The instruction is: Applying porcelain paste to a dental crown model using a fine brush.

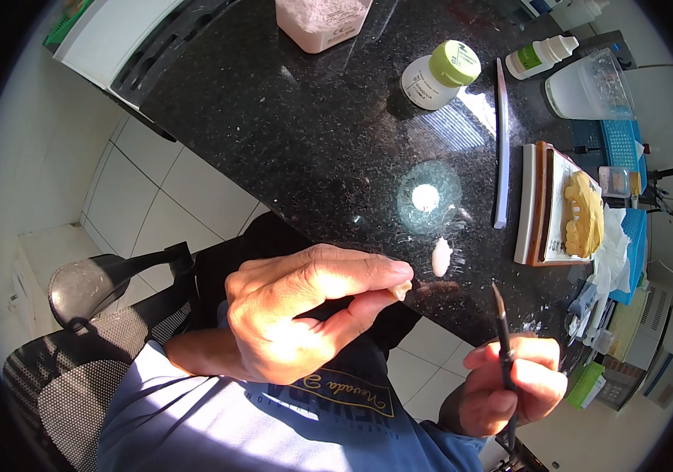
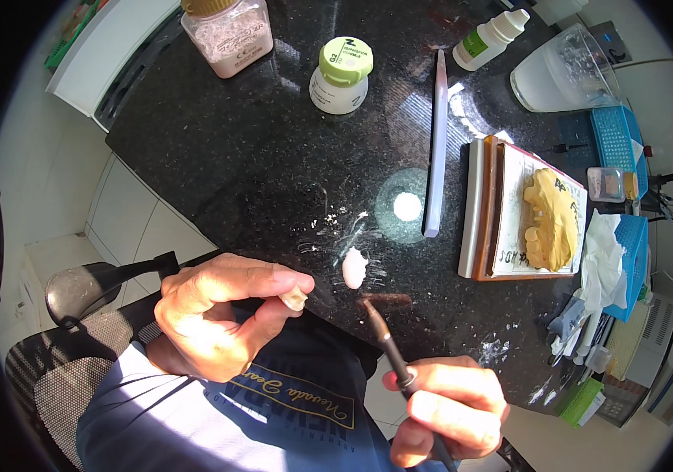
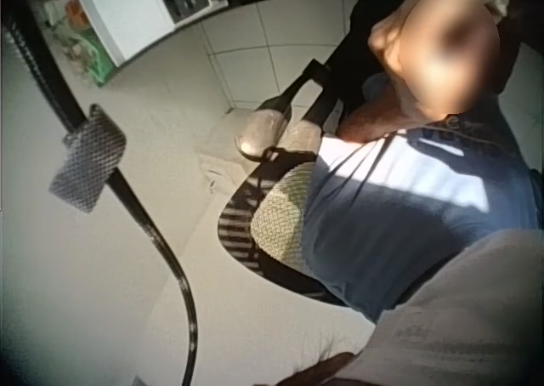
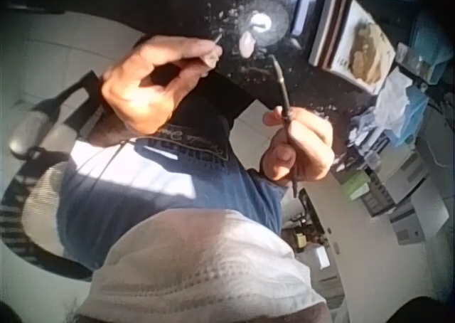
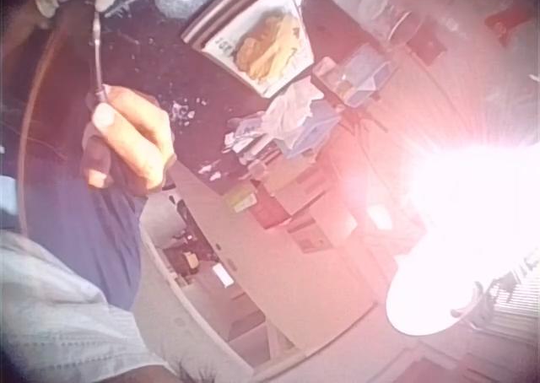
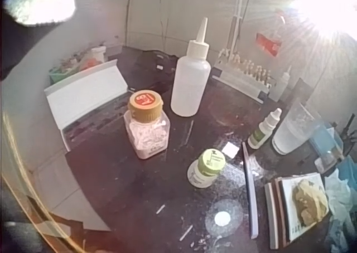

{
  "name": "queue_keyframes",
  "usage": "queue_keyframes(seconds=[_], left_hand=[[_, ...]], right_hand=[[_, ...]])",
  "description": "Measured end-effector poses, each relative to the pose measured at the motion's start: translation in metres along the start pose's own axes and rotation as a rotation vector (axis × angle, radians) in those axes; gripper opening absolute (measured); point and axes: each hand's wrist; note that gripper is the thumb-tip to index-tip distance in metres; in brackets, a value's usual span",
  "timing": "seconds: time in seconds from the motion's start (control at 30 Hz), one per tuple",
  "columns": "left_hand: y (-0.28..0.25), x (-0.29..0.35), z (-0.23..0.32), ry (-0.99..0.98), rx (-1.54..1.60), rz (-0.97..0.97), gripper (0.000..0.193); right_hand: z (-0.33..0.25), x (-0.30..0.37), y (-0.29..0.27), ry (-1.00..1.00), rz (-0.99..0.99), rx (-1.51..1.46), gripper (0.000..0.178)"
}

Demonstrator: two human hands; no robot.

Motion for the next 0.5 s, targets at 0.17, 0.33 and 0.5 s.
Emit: queue_keyframes(seconds=[0.17,0.33,0.5], left_hand=[[0.004,0.004,0.000,-0.063,0.103,0.046,0.030],[-0.001,0.009,-0.002,0.003,0.090,-0.080,0.035],[0.000,0.013,-0.001,-0.063,0.175,-0.020,0.029]], right_hand=[[-0.001,-0.004,-0.008,0.163,-0.028,0.024,0.020],[-0.002,-0.002,0.005,0.262,0.031,0.009,0.023],[0.001,-0.003,-0.003,0.236,-0.025,-0.072,0.025]])
Point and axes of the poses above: each hand's wrist, its own x-axis away from the middle knuckle, its own y-axis out of the palm, z = x × y, and after that the axes turned 7 degrees about -z, right-handed
